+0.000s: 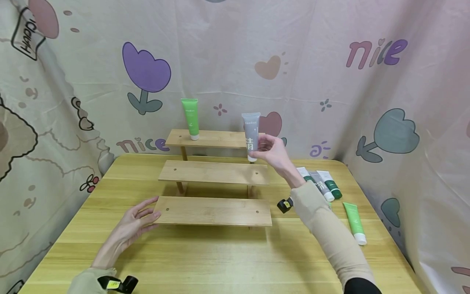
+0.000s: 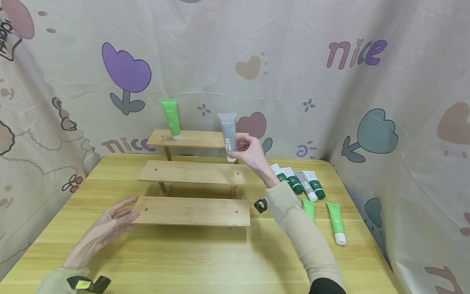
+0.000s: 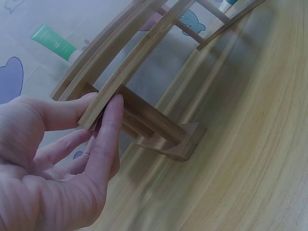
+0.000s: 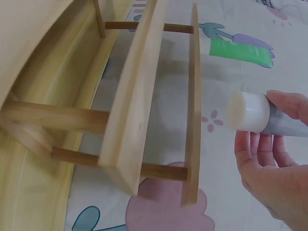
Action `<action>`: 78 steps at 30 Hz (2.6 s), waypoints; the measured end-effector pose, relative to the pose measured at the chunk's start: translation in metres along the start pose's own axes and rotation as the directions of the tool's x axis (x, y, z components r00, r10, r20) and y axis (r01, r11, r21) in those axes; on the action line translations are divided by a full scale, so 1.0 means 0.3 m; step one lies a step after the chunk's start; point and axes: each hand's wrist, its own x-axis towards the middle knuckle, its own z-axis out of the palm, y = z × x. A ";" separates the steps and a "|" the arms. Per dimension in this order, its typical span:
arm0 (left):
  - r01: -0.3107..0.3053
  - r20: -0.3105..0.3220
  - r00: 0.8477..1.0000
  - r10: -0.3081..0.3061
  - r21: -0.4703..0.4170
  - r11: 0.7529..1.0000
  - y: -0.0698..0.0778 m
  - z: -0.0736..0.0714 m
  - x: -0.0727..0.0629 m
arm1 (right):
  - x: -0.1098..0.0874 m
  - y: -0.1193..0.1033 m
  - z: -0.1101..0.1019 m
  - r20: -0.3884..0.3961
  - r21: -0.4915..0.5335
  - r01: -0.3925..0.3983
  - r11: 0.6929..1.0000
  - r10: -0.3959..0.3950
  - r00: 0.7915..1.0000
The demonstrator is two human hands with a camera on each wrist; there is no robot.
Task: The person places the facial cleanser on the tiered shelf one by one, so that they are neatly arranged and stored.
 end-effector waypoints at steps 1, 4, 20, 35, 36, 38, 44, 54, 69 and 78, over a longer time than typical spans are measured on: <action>-0.002 0.001 1.000 0.002 -0.004 1.000 0.000 -0.001 0.001 | 0.007 -0.005 0.006 0.001 0.003 -0.002 1.000 0.002 1.000; -0.011 0.009 1.000 0.011 -0.014 1.000 0.000 -0.004 0.001 | 0.026 -0.018 0.025 -0.004 0.005 -0.010 1.000 0.010 1.000; -0.046 0.031 0.998 0.048 -0.049 0.998 -0.006 -0.008 -0.001 | 0.129 -0.043 0.103 -0.015 0.059 0.006 0.998 -0.005 1.000; -0.042 0.023 0.999 0.042 -0.034 0.999 -0.007 -0.003 -0.003 | 0.210 -0.037 0.183 -0.064 0.060 0.036 0.998 -0.032 0.997; -0.039 0.019 0.999 0.040 -0.030 0.999 -0.007 -0.002 -0.003 | 0.215 -0.036 0.187 -0.067 0.050 0.032 0.998 -0.028 0.997; -0.035 0.011 0.999 0.035 -0.022 0.999 -0.008 0.000 -0.003 | 0.226 -0.034 0.195 -0.073 0.043 0.032 0.999 -0.029 0.997; -0.031 0.009 0.999 0.031 -0.011 0.999 -0.012 0.004 -0.003 | 0.254 -0.022 0.221 -0.095 0.058 0.043 0.997 -0.037 0.995; -0.028 0.005 1.000 0.028 0.000 1.000 -0.011 0.003 -0.003 | 0.288 -0.005 0.258 -0.127 0.047 0.050 0.998 -0.044 0.991; -0.011 0.003 1.000 0.011 -0.003 1.000 -0.006 -0.002 -0.003 | 0.327 0.013 0.300 -0.129 0.034 0.060 0.998 -0.055 0.990; -0.016 0.005 1.000 0.016 -0.014 1.000 -0.003 -0.002 -0.002 | 0.331 0.020 0.313 -0.149 0.033 0.078 0.996 -0.073 0.986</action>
